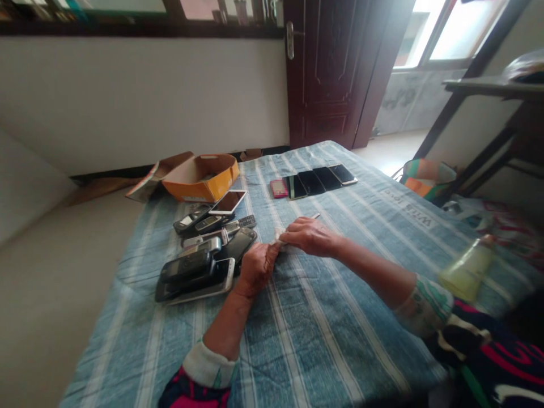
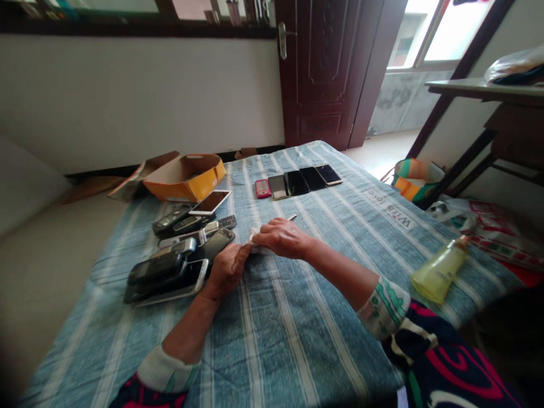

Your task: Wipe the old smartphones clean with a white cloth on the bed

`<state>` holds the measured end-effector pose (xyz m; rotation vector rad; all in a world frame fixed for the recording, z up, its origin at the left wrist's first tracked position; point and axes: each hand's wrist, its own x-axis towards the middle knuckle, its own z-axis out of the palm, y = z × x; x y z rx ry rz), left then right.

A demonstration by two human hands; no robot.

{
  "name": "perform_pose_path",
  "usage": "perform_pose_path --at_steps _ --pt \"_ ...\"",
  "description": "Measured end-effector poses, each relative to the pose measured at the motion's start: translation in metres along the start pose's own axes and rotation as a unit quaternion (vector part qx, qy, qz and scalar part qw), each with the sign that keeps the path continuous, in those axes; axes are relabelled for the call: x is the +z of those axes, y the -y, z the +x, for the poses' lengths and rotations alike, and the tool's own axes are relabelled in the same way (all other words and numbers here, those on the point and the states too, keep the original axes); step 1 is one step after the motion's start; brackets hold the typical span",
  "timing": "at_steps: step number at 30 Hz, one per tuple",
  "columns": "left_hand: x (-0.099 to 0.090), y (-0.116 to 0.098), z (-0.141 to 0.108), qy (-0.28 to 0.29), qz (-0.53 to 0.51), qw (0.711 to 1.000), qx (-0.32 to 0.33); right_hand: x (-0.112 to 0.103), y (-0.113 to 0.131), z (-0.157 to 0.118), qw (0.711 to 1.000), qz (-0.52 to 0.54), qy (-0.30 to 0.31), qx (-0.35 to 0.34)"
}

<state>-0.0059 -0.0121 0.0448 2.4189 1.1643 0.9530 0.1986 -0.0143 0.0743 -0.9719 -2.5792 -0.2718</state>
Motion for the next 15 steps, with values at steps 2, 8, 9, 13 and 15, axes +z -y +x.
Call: perform_pose_path --at_steps 2,8,9,13,15 --pt "0.0013 0.0005 0.0005 -0.007 -0.015 0.999 -0.034 0.0019 0.0030 0.0060 1.000 -0.009 0.008 -0.006" --pt "0.0015 -0.0035 0.0032 0.002 -0.088 0.991 -0.103 0.0046 0.0003 0.0121 1.000 -0.011 0.008 -0.001" --pt "0.0017 -0.0045 0.0035 0.001 -0.097 0.989 -0.109 0.0043 0.0002 0.0120 1.000 -0.013 0.007 -0.003" --pt "0.0045 -0.0052 0.0031 -0.005 -0.135 0.983 -0.123 0.0052 0.0026 0.0120 1.000 -0.024 -0.006 -0.005" --pt "0.0066 -0.0036 0.0024 -0.008 -0.157 0.979 -0.132 0.0074 0.0042 0.0121 1.000 -0.027 -0.015 0.001"
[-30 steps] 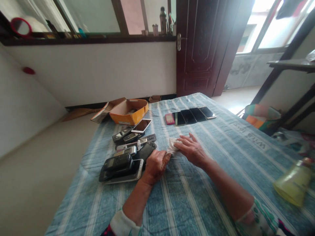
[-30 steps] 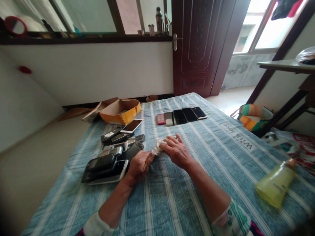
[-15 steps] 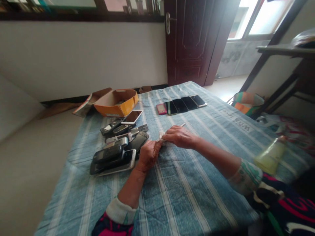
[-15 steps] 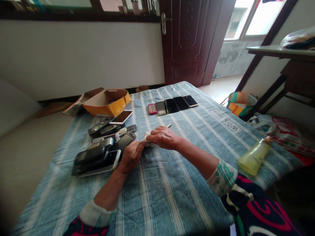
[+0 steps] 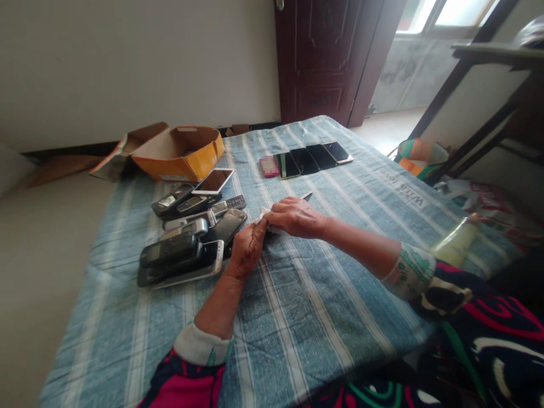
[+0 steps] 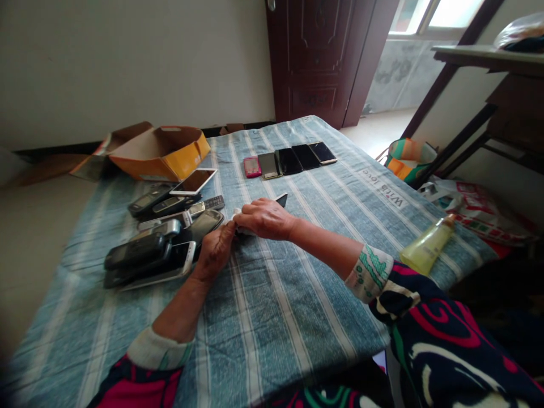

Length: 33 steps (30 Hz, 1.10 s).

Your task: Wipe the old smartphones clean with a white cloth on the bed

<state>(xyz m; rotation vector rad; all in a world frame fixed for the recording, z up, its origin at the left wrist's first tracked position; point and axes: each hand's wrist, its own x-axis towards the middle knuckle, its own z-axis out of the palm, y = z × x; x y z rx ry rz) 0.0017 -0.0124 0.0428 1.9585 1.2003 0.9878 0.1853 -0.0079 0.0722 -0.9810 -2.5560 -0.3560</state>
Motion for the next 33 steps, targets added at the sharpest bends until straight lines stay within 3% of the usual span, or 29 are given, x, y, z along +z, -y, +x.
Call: perform_pose_path --at_steps 10,18,22,28,33 --pt "0.003 0.003 -0.002 0.008 -0.007 1.000 0.000 0.003 -0.011 -0.013 1.000 0.006 -0.011 -0.006" --pt "0.005 0.002 -0.001 0.014 -0.027 1.000 0.005 -0.001 -0.040 -0.035 0.998 0.039 -0.016 0.055" --pt "0.005 0.001 0.000 0.013 -0.023 1.000 0.010 -0.002 -0.029 -0.031 0.998 0.025 -0.013 0.061" --pt "0.004 0.003 0.001 -0.010 -0.015 1.000 -0.010 0.004 0.004 -0.004 1.000 0.007 -0.001 0.030" --pt "0.002 0.000 0.001 -0.005 -0.020 1.000 -0.003 0.006 -0.006 -0.008 1.000 0.005 -0.016 0.020"
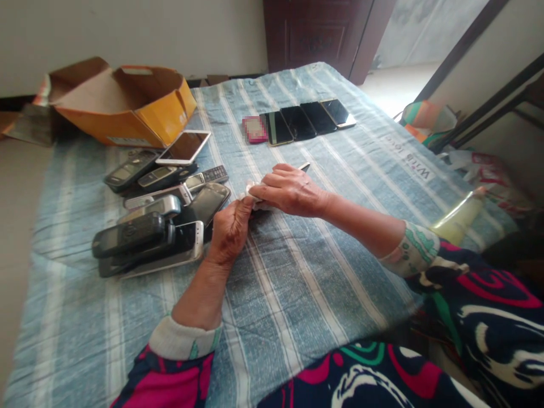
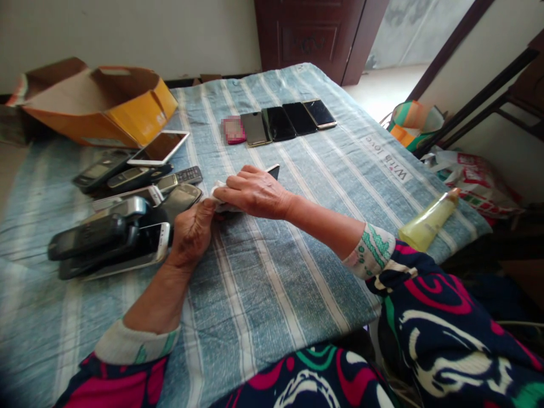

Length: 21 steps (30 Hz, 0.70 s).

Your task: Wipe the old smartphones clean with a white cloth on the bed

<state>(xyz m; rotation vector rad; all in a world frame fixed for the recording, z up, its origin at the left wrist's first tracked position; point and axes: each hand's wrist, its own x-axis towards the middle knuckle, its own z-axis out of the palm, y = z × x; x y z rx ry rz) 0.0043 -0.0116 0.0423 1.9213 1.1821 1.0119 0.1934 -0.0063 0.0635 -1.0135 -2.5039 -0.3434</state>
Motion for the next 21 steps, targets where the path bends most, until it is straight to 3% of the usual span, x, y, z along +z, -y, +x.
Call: perform_pose_path --at_steps 7,11,15,21 --pt "0.000 0.000 -0.001 0.015 -0.008 1.000 -0.004 -0.010 -0.041 -0.034 0.997 0.037 -0.020 0.061" --pt "0.000 -0.002 -0.001 0.010 0.013 1.000 -0.022 -0.017 -0.056 -0.048 0.984 0.119 -0.033 0.131" --pt "-0.001 -0.006 -0.001 0.008 0.009 0.999 -0.040 -0.015 -0.060 -0.051 0.946 0.233 -0.072 0.212" --pt "-0.001 -0.006 0.000 -0.005 0.010 0.998 -0.063 0.007 -0.058 -0.045 0.866 0.358 -0.161 0.308"
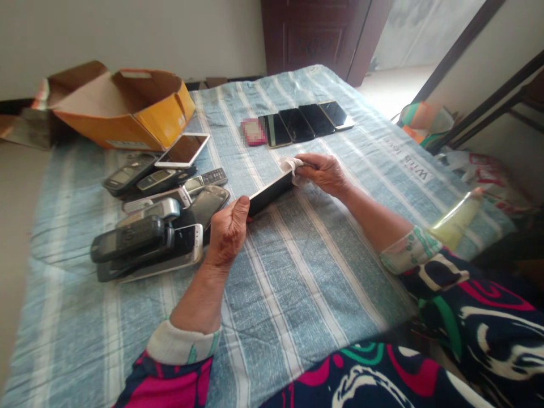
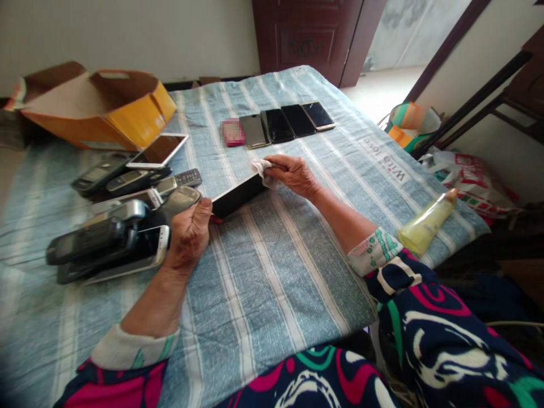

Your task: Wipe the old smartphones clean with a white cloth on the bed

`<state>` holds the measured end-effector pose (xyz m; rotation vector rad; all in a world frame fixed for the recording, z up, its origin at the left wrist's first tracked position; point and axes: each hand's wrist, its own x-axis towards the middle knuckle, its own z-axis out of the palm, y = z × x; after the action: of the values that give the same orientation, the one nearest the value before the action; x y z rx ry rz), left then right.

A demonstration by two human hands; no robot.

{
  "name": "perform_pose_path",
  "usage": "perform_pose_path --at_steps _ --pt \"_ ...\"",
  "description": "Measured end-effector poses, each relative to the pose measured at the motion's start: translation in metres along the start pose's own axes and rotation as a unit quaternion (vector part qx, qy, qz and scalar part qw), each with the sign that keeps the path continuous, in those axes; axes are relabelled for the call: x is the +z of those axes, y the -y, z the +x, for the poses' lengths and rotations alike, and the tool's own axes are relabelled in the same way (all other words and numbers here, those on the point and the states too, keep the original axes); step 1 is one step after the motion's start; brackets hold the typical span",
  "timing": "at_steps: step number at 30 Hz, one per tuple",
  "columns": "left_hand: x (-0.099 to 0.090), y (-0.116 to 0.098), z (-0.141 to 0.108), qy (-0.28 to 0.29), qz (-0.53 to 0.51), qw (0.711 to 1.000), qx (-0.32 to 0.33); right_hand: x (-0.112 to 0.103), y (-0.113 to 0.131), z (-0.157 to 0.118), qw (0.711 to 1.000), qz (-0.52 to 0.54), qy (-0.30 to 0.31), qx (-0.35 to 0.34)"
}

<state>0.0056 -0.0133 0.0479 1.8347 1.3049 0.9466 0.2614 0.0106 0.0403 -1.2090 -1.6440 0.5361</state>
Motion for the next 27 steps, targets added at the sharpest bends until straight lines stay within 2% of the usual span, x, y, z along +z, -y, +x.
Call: perform_pose_path --at_steps 7,11,15,20,23,27 --pt "-0.002 0.001 -0.002 0.005 -0.012 1.000 -0.018 0.008 -0.010 -0.004 0.991 0.107 -0.007 0.079" --pt "-0.004 0.003 -0.002 0.002 -0.023 0.999 -0.034 0.010 -0.006 -0.004 0.985 0.134 -0.008 0.105" --pt "-0.004 0.010 -0.003 0.002 -0.088 0.995 -0.053 0.010 0.016 0.000 0.982 0.146 -0.027 0.115" --pt "-0.002 0.010 -0.006 0.054 -0.190 0.980 -0.034 0.000 0.054 0.010 0.987 0.118 -0.050 0.093" --pt "-0.001 0.005 -0.007 0.078 -0.222 0.971 -0.042 -0.005 0.069 0.014 0.992 0.098 -0.028 0.076" --pt "-0.002 0.002 -0.008 0.083 -0.217 0.972 -0.036 -0.002 0.077 0.017 0.997 0.064 0.027 0.032"
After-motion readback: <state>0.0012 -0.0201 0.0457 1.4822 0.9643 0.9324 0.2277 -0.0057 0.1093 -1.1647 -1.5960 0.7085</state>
